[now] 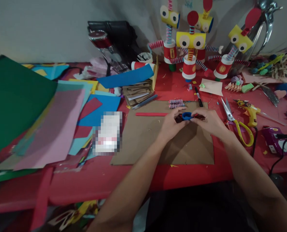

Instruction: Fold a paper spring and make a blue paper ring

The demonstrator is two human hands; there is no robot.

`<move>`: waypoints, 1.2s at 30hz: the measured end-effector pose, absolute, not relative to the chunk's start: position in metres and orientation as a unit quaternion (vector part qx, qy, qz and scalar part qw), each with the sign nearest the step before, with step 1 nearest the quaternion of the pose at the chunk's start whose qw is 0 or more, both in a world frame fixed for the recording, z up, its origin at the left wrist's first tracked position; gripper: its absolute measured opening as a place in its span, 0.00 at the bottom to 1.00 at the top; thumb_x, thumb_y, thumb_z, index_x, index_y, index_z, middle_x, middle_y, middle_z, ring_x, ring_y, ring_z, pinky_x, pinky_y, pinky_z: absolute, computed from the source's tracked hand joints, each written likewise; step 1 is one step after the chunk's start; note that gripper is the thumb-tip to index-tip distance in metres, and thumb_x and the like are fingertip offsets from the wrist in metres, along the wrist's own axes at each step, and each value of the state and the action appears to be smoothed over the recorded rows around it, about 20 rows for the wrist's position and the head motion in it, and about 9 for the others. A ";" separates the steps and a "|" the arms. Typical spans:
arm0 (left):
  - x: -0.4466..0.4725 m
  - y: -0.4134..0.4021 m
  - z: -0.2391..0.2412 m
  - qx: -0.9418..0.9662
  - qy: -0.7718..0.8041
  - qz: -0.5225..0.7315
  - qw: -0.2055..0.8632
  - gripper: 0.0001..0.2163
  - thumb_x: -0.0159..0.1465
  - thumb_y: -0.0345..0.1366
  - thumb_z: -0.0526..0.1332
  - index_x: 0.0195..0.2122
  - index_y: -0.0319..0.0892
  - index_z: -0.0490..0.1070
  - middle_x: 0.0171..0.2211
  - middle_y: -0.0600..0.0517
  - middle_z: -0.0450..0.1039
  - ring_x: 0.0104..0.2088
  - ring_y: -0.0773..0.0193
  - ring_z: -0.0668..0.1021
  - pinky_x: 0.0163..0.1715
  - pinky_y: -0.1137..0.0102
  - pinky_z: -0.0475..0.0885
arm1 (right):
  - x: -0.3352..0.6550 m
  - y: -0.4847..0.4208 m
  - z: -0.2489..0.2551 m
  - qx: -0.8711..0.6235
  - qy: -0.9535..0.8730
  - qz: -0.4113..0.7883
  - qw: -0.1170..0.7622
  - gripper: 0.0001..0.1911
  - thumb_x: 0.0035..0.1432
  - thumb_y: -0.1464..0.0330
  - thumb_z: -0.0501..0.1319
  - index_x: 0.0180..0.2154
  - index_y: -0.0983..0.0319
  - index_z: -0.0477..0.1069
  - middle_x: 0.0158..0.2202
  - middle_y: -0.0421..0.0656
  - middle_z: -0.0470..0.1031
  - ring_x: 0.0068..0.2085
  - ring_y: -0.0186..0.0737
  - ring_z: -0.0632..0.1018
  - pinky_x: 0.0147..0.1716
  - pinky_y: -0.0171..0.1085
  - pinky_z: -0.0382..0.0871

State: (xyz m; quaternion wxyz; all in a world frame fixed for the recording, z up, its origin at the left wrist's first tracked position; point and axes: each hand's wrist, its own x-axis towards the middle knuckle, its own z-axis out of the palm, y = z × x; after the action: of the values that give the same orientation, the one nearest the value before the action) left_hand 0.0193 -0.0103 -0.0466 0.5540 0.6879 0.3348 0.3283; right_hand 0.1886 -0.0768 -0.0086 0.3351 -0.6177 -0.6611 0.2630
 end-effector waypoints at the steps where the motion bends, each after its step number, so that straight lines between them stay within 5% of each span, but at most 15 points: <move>1: 0.019 -0.011 -0.043 0.682 0.334 0.340 0.555 0.21 0.53 0.32 0.67 0.48 0.45 0.70 0.46 0.47 0.77 0.46 0.60 0.78 0.47 0.62 0.72 | 0.188 -0.077 -0.009 -0.617 -0.658 0.263 0.344 0.01 0.56 0.70 0.61 0.32 0.60 0.72 0.32 0.41 0.75 0.35 0.37 0.75 0.34 0.36 0.68; 12: 0.023 -0.018 -0.032 0.529 0.368 0.487 0.589 0.11 0.57 0.41 0.65 0.39 0.43 0.71 0.34 0.52 0.77 0.34 0.65 0.79 0.40 0.66 0.75 | 0.176 -0.077 -0.013 -0.559 -0.559 0.408 0.457 0.07 0.56 0.63 0.60 0.31 0.60 0.68 0.29 0.40 0.74 0.32 0.36 0.77 0.34 0.37 0.71; 16: 0.022 -0.018 -0.036 0.503 0.360 0.510 0.598 0.12 0.61 0.44 0.62 0.43 0.46 0.68 0.42 0.51 0.74 0.36 0.66 0.79 0.41 0.66 0.75 | 0.173 -0.078 -0.015 -0.570 -0.525 0.403 0.487 0.09 0.55 0.61 0.62 0.32 0.60 0.69 0.30 0.41 0.75 0.33 0.38 0.78 0.35 0.38 0.72; 19: 0.021 -0.022 -0.037 0.543 0.376 0.508 0.553 0.14 0.58 0.42 0.65 0.44 0.47 0.70 0.45 0.51 0.73 0.38 0.67 0.78 0.43 0.67 0.74 | 0.171 -0.078 -0.019 -0.581 -0.513 0.380 0.505 0.10 0.55 0.60 0.62 0.32 0.60 0.69 0.29 0.41 0.75 0.32 0.38 0.77 0.35 0.38 0.72; 22: 0.022 -0.026 -0.037 0.571 0.369 0.489 0.547 0.08 0.55 0.37 0.67 0.35 0.45 0.75 0.37 0.52 0.77 0.39 0.64 0.78 0.44 0.65 0.74 | 0.168 -0.078 -0.022 -0.585 -0.520 0.358 0.510 0.10 0.56 0.60 0.61 0.32 0.60 0.69 0.29 0.40 0.75 0.31 0.36 0.76 0.34 0.37 0.71; 28: 0.021 -0.024 -0.031 0.535 0.388 0.554 0.506 0.02 0.56 0.33 0.64 0.30 0.45 0.76 0.30 0.54 0.78 0.33 0.66 0.78 0.35 0.69 0.75 | 0.165 -0.076 -0.027 -0.580 -0.524 0.344 0.521 0.09 0.58 0.62 0.58 0.37 0.60 0.69 0.33 0.41 0.75 0.33 0.35 0.77 0.35 0.37 0.72; 33: 0.017 -0.020 -0.025 0.543 0.365 0.631 0.418 0.02 0.60 0.34 0.61 0.30 0.44 0.73 0.35 0.52 0.78 0.41 0.64 0.80 0.45 0.63 0.75 | 0.192 -0.079 -0.006 -0.660 -0.540 0.201 0.482 0.08 0.58 0.65 0.56 0.36 0.60 0.72 0.34 0.44 0.76 0.35 0.40 0.77 0.37 0.40 0.72; 36: 0.014 -0.017 -0.021 0.518 0.354 0.655 0.422 0.03 0.60 0.36 0.63 0.31 0.44 0.72 0.30 0.54 0.76 0.33 0.66 0.79 0.36 0.67 0.76 | 0.229 -0.095 0.016 -0.777 -0.514 0.039 0.361 0.08 0.58 0.70 0.55 0.36 0.61 0.73 0.37 0.49 0.77 0.38 0.47 0.77 0.41 0.46 0.70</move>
State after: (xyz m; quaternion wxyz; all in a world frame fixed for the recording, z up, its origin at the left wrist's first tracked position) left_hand 0.0139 -0.0173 -0.0213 0.4216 0.5181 0.3540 0.6546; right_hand 0.2290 -0.0953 0.0165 0.3606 -0.7771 -0.5144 0.0385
